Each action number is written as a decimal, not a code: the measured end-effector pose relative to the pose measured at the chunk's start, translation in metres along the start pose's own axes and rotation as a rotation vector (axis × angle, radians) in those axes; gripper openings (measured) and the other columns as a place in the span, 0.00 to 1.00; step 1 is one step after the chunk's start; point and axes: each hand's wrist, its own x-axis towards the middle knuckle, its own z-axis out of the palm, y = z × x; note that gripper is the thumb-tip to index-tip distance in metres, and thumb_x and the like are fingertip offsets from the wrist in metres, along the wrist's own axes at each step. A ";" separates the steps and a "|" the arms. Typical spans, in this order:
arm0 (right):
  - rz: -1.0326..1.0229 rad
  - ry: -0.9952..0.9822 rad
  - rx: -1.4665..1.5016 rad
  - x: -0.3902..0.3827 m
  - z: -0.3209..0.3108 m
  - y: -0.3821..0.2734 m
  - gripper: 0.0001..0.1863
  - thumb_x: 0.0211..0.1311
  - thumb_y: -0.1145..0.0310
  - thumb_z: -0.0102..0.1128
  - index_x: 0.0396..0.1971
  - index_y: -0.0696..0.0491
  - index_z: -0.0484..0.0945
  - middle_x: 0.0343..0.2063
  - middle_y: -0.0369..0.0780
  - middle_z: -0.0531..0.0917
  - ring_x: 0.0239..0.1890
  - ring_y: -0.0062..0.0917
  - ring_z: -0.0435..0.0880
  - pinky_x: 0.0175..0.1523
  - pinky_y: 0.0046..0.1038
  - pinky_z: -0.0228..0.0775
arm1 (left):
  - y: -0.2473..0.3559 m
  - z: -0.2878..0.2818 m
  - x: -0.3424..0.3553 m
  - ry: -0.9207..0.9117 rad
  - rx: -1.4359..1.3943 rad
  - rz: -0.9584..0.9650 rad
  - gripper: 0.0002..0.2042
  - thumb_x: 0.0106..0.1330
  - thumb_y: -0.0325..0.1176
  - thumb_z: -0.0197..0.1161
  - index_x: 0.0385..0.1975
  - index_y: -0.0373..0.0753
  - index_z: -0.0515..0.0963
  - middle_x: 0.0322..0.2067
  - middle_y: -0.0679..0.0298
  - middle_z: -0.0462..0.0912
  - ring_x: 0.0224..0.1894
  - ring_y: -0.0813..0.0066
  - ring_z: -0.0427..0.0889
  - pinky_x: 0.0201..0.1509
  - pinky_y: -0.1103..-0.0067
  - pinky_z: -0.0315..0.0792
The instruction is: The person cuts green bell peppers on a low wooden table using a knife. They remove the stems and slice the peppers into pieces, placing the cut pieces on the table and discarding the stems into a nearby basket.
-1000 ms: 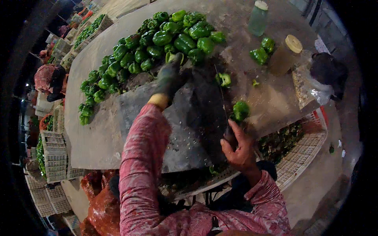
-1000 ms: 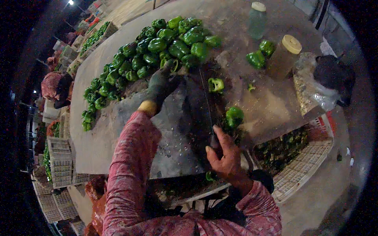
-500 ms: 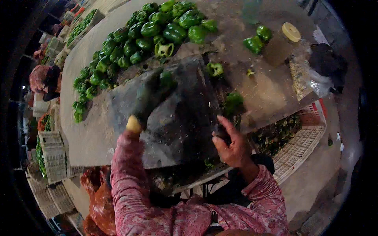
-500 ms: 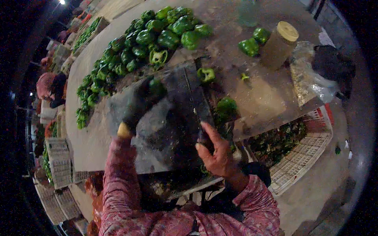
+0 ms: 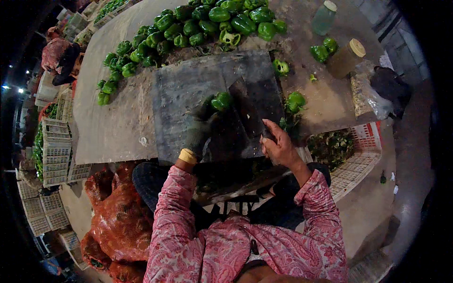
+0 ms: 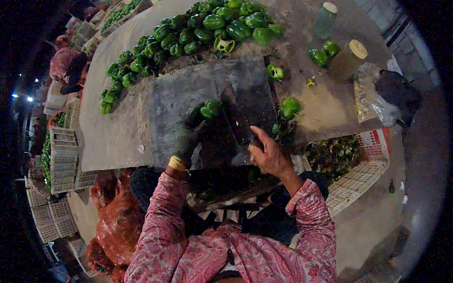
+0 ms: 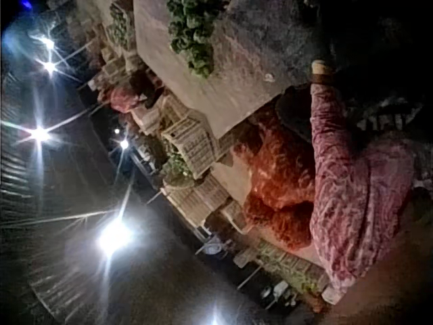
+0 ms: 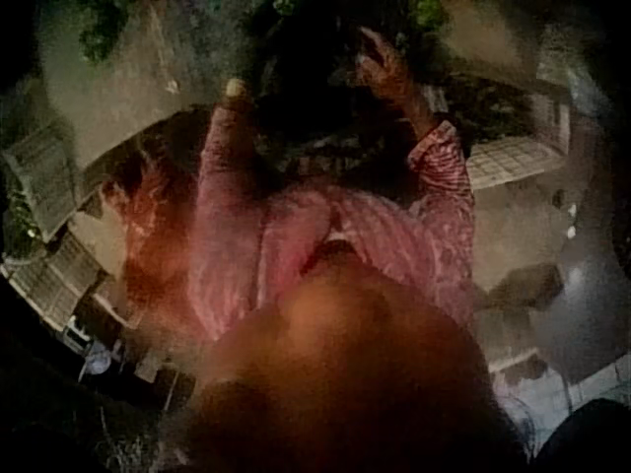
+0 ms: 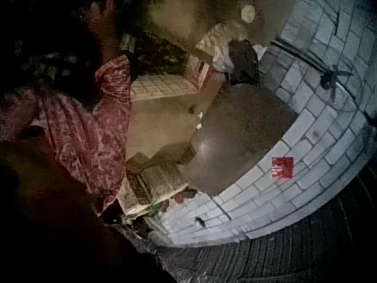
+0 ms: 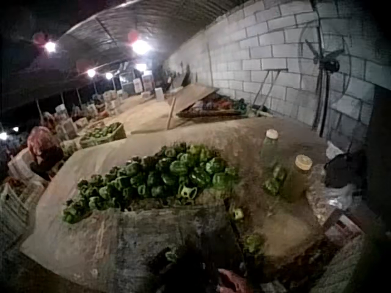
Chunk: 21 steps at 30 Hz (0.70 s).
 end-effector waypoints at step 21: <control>-0.436 0.060 -0.697 0.002 0.049 -0.058 0.26 0.62 0.73 0.56 0.60 0.62 0.65 0.48 0.55 0.79 0.48 0.39 0.82 0.48 0.32 0.73 | -0.049 -0.002 0.028 0.081 0.028 -0.073 0.20 0.62 0.26 0.64 0.54 0.34 0.72 0.50 0.59 0.79 0.51 0.71 0.78 0.57 0.76 0.71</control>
